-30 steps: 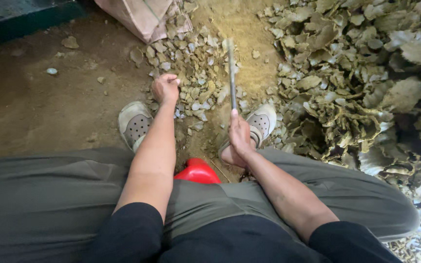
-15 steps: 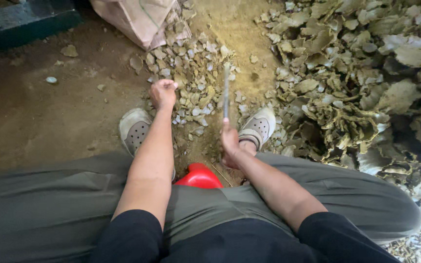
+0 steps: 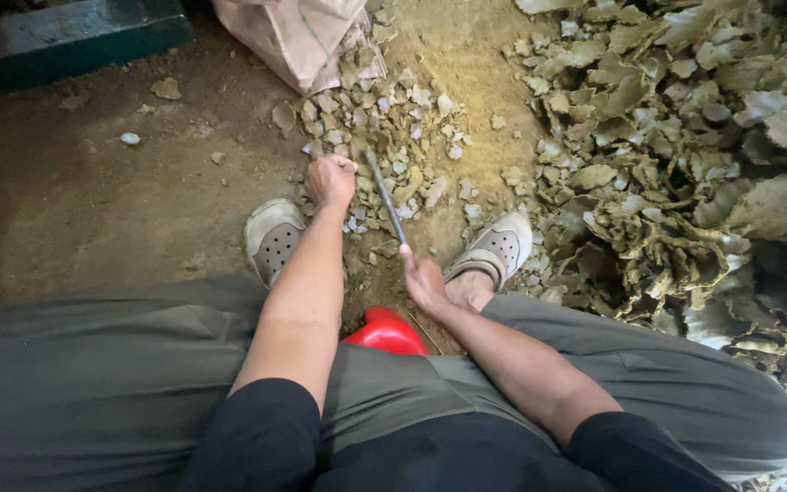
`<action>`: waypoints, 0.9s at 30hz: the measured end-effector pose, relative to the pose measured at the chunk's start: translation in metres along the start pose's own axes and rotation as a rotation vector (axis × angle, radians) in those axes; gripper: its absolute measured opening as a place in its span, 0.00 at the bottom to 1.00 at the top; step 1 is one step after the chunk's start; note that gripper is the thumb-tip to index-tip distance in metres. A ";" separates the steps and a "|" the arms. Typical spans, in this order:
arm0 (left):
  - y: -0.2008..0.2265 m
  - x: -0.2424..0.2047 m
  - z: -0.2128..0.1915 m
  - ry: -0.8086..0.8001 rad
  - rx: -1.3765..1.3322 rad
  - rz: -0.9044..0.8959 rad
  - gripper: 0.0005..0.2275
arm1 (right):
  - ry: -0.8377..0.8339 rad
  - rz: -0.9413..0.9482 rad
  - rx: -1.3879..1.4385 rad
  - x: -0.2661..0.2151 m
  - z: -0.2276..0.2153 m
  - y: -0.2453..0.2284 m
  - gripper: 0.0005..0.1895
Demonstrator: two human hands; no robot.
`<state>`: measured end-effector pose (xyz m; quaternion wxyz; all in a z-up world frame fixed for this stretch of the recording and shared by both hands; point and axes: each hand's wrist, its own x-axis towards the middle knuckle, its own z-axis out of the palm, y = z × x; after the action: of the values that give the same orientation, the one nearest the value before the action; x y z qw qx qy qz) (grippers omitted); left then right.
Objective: The person sits on a red stool and uses a metal rod to repeatedly strike and crush a pile of brittle, shell-like material on the floor. They occasionally gather the broken pieces by hand and place them into a nearby cloth sack.
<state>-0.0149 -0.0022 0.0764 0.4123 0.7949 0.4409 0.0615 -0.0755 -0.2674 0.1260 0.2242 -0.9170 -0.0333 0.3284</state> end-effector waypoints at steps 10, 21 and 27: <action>-0.011 0.001 0.005 0.205 -0.165 0.081 0.03 | -0.035 -0.005 0.072 -0.003 -0.015 -0.002 0.39; 0.028 -0.043 -0.015 0.158 -0.126 0.270 0.07 | -0.034 0.285 0.691 -0.002 0.042 0.039 0.35; 0.046 -0.076 -0.024 -0.203 0.150 0.570 0.11 | 0.056 0.242 0.696 -0.022 0.015 0.032 0.34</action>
<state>-0.0421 -0.0573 0.1446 0.3605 0.9168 0.1600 0.0621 -0.1044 -0.2946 0.1146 0.4830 -0.7917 0.1954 0.3190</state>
